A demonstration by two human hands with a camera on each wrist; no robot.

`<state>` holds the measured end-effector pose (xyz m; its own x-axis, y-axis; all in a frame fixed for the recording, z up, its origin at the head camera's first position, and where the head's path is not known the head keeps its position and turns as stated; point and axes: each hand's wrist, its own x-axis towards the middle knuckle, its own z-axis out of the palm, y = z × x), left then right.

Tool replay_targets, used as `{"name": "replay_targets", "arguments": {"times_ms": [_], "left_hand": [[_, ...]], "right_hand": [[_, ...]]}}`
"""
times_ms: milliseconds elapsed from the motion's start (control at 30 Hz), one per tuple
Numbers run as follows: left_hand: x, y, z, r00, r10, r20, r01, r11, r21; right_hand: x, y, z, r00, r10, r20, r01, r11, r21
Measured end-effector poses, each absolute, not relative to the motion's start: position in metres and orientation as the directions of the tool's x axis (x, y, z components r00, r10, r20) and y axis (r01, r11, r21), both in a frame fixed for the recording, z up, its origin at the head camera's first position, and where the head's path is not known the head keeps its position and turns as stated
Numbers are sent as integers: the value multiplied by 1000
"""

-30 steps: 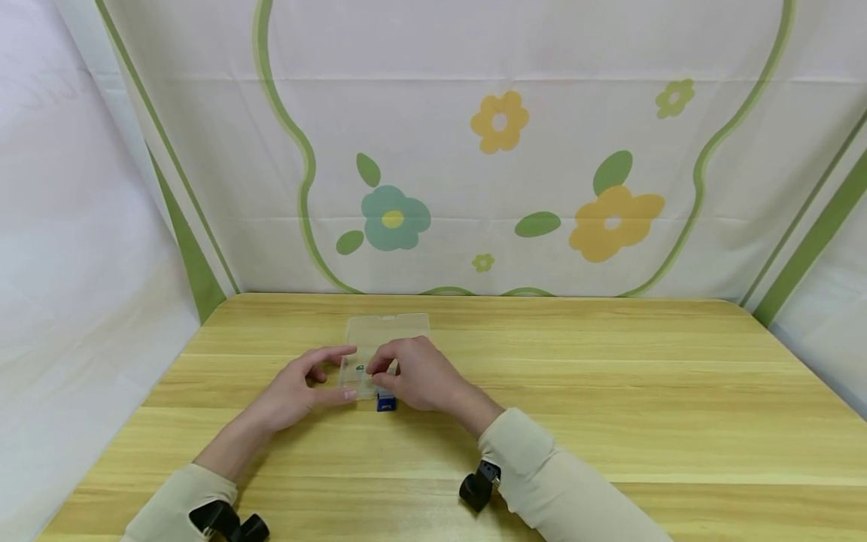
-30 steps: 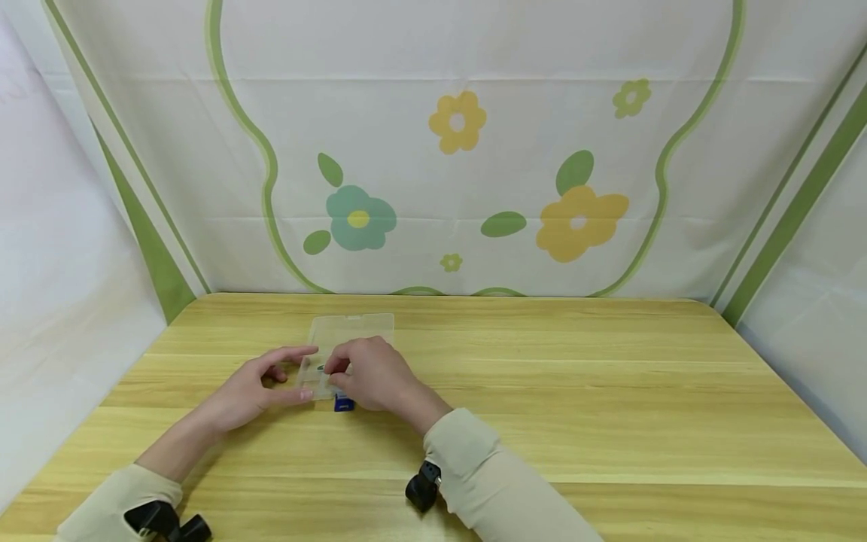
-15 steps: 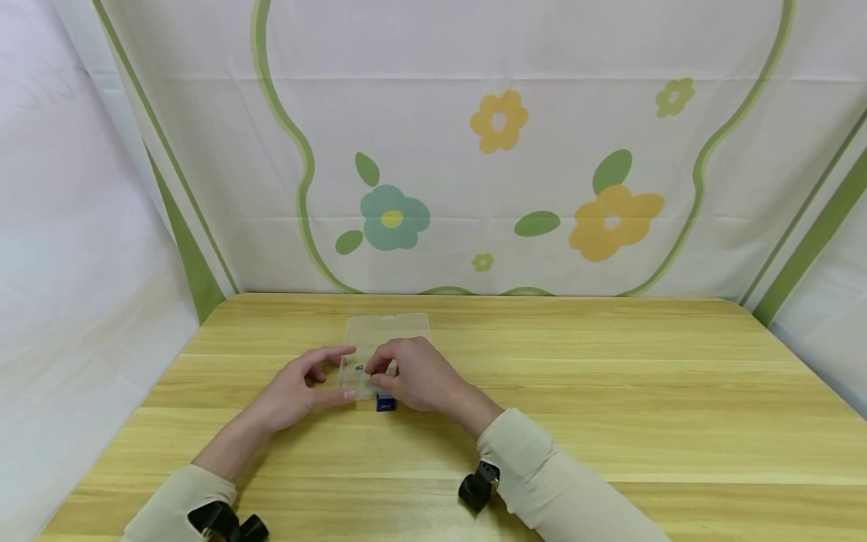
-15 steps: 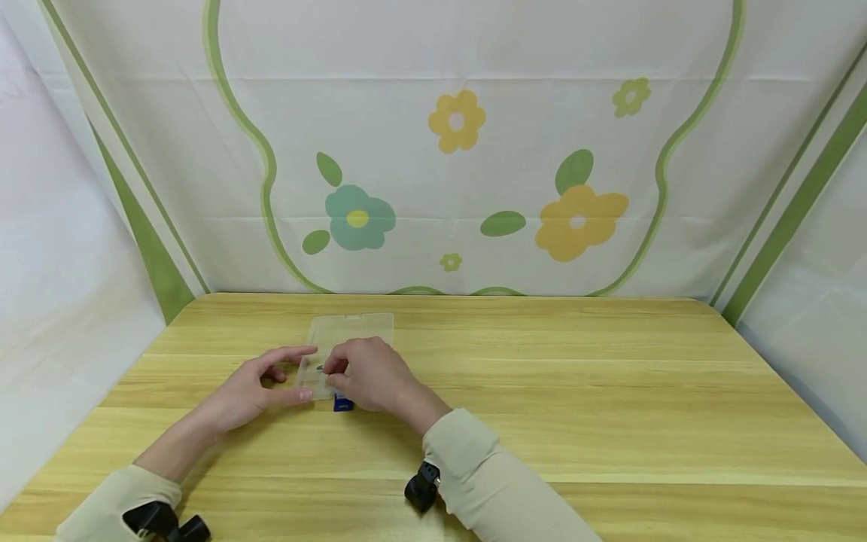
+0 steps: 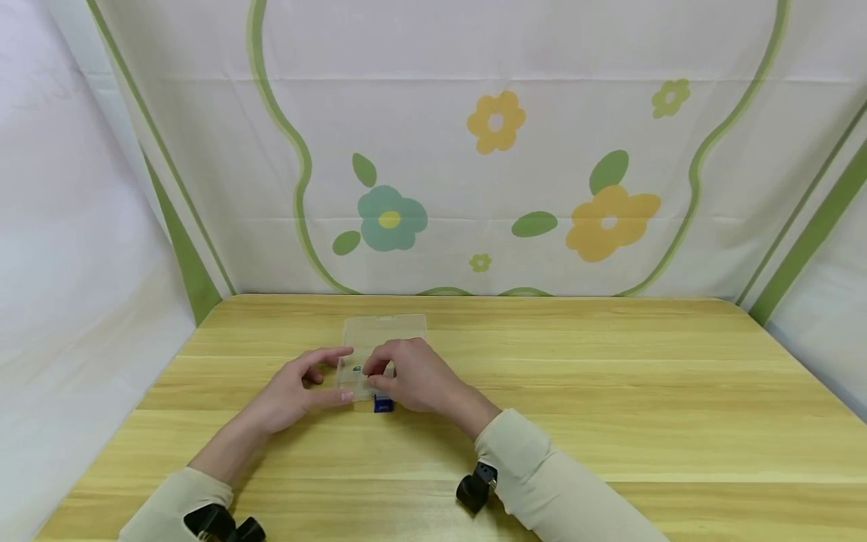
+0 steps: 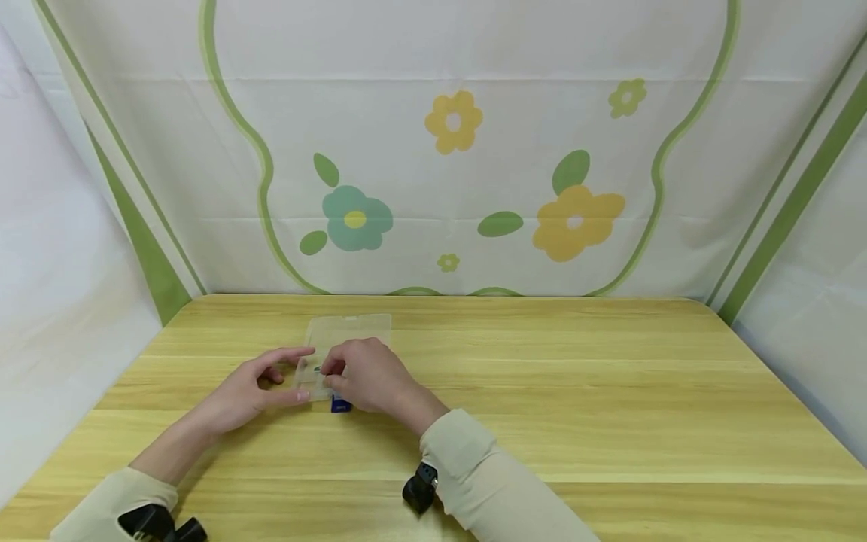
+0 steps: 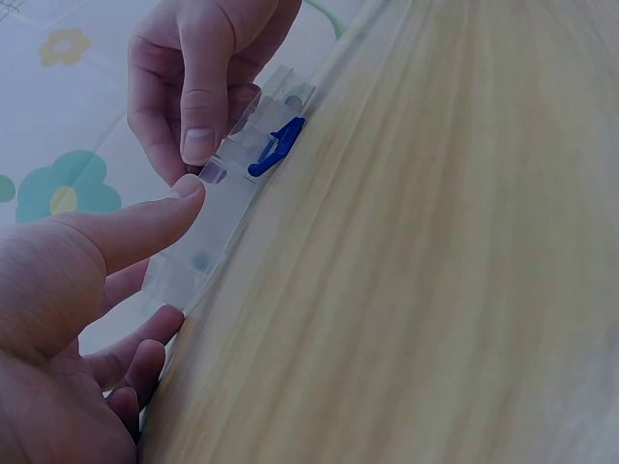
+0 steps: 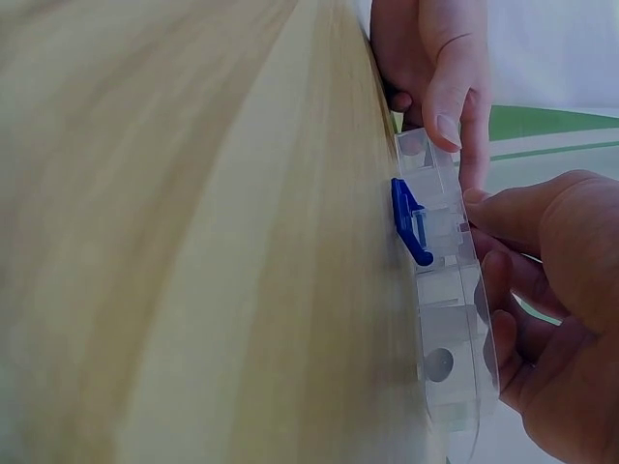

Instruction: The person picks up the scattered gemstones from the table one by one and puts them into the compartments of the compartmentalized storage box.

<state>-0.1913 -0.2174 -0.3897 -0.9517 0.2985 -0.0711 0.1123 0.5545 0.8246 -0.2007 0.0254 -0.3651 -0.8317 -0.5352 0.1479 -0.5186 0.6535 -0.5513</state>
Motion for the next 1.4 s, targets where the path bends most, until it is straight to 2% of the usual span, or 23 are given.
{"name": "replay_targets", "arguments": {"times_ms": [467,800,1167,1400], "left_hand": [[-191,-218,-389,-953,291,-77,110,574,812],[-189,-221,-389,-958,277,-77,102,577,810],[-187,-225,-392,-962,264,-69,101,580,808],[-190,-224,-393,-960,275,-57,117,577,808]], "right_hand": [[-201,27,-366,-818,-553,156,-537,640,-549],[-200,41,-360,-796,-592,124,-527,578,-623],[-193,76,-348,-814,-569,120,-493,566,-661],[-187,115,-344,-823,-543,164,-499,553,-667]]}}
